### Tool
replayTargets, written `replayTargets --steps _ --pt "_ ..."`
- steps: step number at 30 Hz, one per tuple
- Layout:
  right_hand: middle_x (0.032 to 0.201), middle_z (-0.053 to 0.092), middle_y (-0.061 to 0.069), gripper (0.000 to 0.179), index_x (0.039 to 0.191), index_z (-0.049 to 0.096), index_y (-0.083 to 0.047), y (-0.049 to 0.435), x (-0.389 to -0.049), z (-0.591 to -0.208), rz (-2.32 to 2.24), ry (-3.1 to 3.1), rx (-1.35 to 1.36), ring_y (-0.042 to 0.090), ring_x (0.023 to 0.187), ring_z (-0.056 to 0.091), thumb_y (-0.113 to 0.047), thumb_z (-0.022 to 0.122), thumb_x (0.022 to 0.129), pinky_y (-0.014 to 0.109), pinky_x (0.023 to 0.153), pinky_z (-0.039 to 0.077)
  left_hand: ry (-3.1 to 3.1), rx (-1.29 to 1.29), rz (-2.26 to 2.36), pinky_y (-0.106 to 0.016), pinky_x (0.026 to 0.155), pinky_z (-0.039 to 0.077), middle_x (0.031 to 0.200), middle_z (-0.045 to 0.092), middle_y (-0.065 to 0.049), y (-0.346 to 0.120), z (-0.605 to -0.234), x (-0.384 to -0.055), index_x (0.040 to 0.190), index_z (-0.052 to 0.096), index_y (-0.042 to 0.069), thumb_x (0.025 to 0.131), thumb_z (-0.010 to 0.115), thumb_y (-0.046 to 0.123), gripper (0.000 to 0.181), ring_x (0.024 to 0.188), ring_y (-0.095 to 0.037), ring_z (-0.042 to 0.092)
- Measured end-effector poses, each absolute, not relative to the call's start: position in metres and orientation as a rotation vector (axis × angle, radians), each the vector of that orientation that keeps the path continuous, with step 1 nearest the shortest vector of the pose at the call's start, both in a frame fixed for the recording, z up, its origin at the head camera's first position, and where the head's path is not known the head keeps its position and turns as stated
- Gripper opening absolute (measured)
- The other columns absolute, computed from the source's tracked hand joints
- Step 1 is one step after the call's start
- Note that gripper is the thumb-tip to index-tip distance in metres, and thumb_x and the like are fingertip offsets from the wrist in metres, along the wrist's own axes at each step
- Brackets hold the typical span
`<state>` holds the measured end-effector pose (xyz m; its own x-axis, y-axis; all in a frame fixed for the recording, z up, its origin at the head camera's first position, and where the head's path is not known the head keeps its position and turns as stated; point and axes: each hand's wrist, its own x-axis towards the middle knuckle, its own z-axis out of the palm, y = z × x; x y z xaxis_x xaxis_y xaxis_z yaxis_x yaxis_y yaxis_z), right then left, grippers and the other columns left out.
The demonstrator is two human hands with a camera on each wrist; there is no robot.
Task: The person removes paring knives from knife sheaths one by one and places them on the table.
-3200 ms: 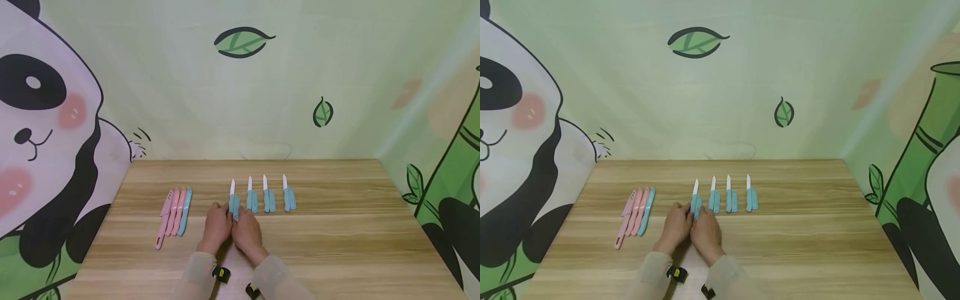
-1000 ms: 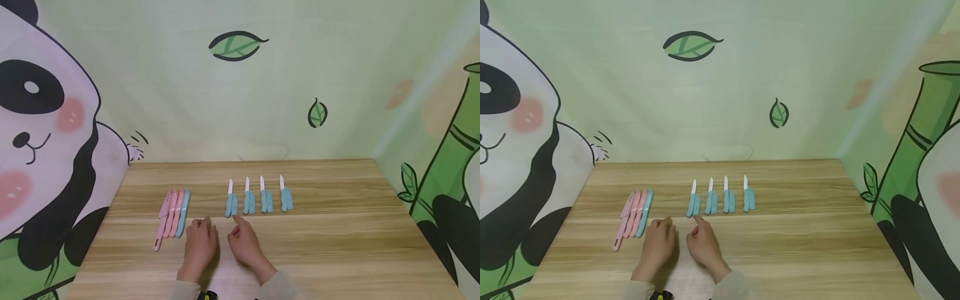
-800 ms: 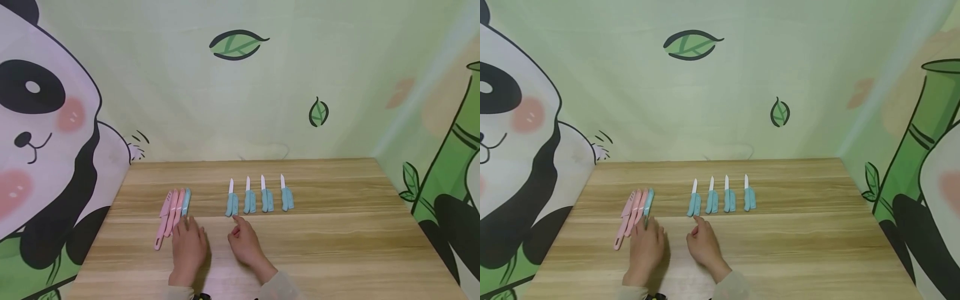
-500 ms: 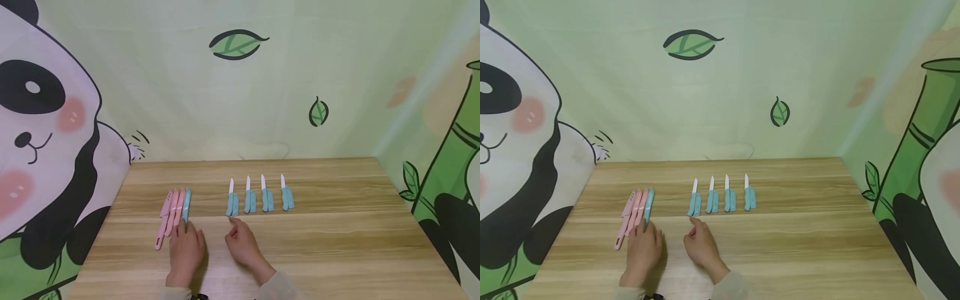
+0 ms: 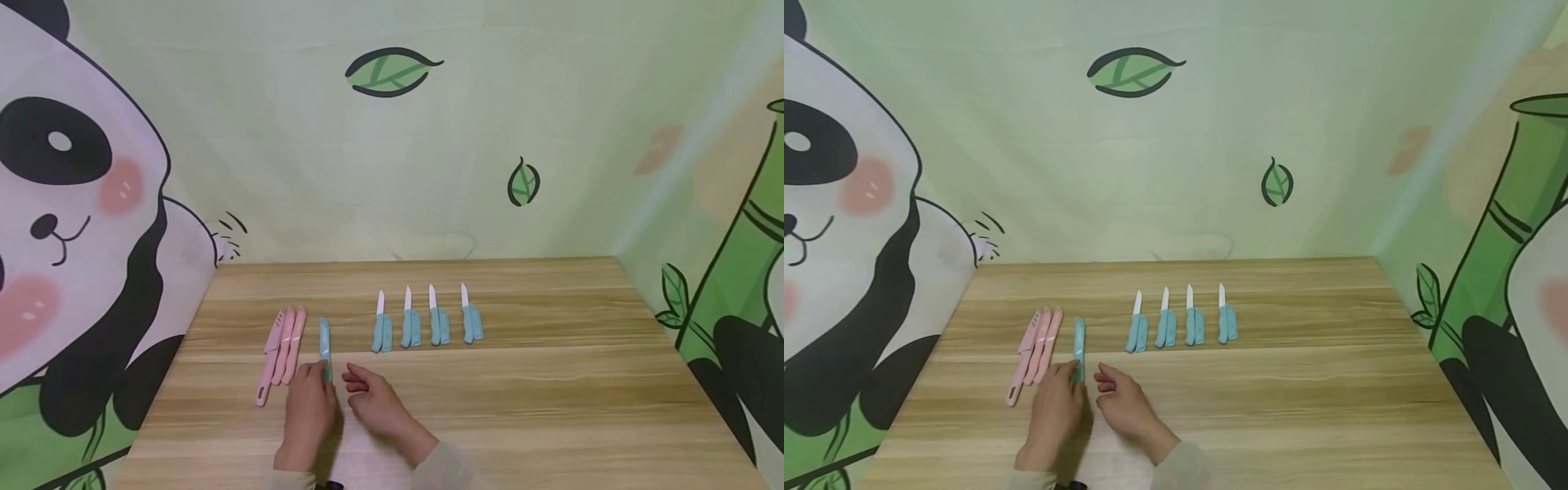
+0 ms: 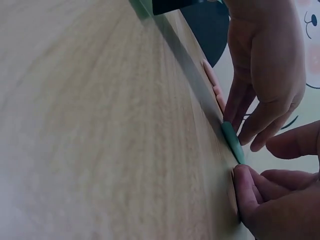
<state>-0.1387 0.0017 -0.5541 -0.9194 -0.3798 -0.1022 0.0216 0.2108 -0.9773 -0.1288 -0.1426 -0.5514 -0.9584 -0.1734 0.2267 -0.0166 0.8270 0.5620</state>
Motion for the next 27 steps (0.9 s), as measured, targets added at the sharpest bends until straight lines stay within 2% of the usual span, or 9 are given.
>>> replayTargets --steps 4,10,19,27 --pt "0.144 0.062 0.018 0.065 0.152 0.045 0.004 0.001 -0.139 -0.553 -1.719 2.175 -0.369 0.035 0.127 0.061 0.003 0.056 0.088 0.042 0.106 0.053 -2.723 0.174 -0.888 -0.057 0.080 0.057 0.111 0.063 -0.028 -0.142 -0.553 -0.132 0.127 0.064 -0.009 0.088 0.070 -0.003 0.040 0.096 -0.043 0.065" --pt "0.145 0.062 0.016 0.062 0.151 0.046 0.004 0.002 -0.139 -0.551 -1.678 2.165 -0.433 0.034 0.128 0.060 0.002 0.058 0.090 0.037 0.106 0.052 -2.733 0.246 -1.031 -0.056 0.081 0.055 0.109 0.065 -0.027 -0.141 -0.553 -0.138 0.132 0.061 -0.007 0.088 0.070 -0.001 0.046 0.096 -0.040 0.065" --pt "0.140 0.065 0.019 0.055 0.147 0.052 0.006 0.005 -0.142 -0.557 -1.849 2.046 -0.292 0.036 0.129 0.063 0.006 0.056 0.092 0.045 0.107 0.054 -2.636 0.396 -1.440 -0.036 0.079 0.060 0.111 0.073 -0.022 -0.145 -0.553 -0.148 0.138 0.056 -0.004 0.086 0.078 0.001 0.057 0.097 -0.029 0.072" --pt "0.136 0.066 0.025 0.055 0.145 0.051 0.009 0.008 -0.143 -0.558 -1.991 1.914 -0.200 0.038 0.123 0.066 0.010 0.057 0.090 0.036 0.101 0.057 -2.650 0.405 -1.531 -0.028 0.070 0.059 0.104 0.074 -0.022 -0.147 -0.550 -0.148 0.139 0.056 -0.007 0.085 0.081 0.004 0.061 0.090 -0.026 0.072"
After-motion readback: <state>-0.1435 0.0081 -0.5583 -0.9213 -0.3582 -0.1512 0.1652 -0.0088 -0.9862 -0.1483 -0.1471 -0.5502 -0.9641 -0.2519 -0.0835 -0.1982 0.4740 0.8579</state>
